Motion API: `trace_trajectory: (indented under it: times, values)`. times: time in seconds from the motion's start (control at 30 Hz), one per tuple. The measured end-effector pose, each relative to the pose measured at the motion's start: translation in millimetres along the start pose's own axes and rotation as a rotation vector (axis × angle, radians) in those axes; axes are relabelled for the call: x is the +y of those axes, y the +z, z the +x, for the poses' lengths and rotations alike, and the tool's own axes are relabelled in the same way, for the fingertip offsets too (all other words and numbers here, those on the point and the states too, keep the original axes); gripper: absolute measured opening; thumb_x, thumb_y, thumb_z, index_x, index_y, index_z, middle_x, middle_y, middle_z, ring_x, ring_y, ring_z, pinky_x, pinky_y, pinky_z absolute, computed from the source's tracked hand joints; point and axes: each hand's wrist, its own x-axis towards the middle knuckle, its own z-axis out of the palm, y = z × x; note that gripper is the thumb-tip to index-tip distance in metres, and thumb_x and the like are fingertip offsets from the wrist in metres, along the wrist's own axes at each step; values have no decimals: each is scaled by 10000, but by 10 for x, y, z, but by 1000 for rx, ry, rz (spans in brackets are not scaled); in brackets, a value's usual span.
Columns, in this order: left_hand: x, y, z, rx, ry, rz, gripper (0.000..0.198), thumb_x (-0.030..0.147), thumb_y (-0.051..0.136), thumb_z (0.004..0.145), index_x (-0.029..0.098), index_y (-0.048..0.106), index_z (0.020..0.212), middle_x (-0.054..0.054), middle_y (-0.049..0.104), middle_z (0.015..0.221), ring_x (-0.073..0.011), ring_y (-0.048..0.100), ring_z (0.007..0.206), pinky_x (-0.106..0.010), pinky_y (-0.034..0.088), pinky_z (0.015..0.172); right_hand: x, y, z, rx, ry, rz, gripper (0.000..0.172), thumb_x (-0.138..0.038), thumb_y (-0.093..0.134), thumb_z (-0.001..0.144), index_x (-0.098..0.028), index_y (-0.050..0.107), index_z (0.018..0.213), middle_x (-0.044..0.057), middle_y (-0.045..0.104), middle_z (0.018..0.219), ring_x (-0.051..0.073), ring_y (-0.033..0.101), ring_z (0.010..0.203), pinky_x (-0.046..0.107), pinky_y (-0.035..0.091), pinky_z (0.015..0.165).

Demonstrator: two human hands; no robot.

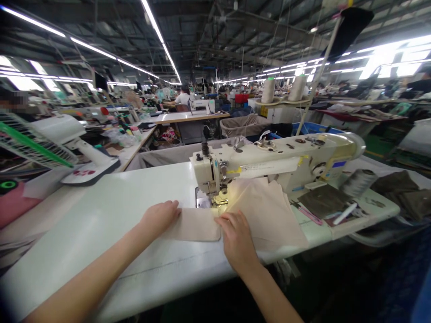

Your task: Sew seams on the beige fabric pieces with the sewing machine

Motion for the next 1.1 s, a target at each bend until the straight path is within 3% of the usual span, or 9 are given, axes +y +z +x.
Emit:
trace_trajectory:
  times: [0.27,0.4,0.53,0.63,0.8,1.1]
  values:
    - [-31,-21,-200,-34,-45,99,256,182,443,991,117,691,1000,-164,716,930,-302,726,924,-389,559,777,-42,-35,-26,-121,13,-46,417,27,436,852,-241,721,998,53,672,988,228,598,982,513,318,1125]
    - [91,-30,-189,9,-5,114,223,146,470,969,114,689,997,-174,705,966,-320,707,969,-427,565,810,-47,-66,-12,-166,19,-30,423,45,437,838,-249,722,948,41,675,969,222,597,970,511,305,1128]
    - [274,131,-130,255,358,-38,302,161,463,993,173,609,1257,-146,620,1338,-288,561,1289,-481,468,1077,-33,-97,11,-168,29,34,416,25,420,847,-243,718,961,56,689,1050,231,601,1041,480,354,1099]
    - [316,310,-81,298,561,-221,448,245,405,1044,183,407,1488,-135,448,1556,-272,365,1471,-544,321,1202,-3,-107,82,-180,69,55,408,-13,407,883,-204,695,1099,96,692,1147,250,599,1081,429,436,1000]
    - [267,448,-65,246,531,-342,510,334,322,1076,181,292,1561,-141,375,1605,-255,301,1508,-548,254,1234,36,-56,310,-233,275,135,403,-95,427,930,-189,631,1264,110,713,1121,262,614,1058,402,449,969]
    - [273,457,-64,247,561,-292,536,388,318,1080,227,257,1588,-106,366,1617,-253,294,1512,-532,257,1237,59,-15,522,-263,404,296,337,-184,520,941,-213,623,1261,67,713,1057,211,663,967,314,498,864]
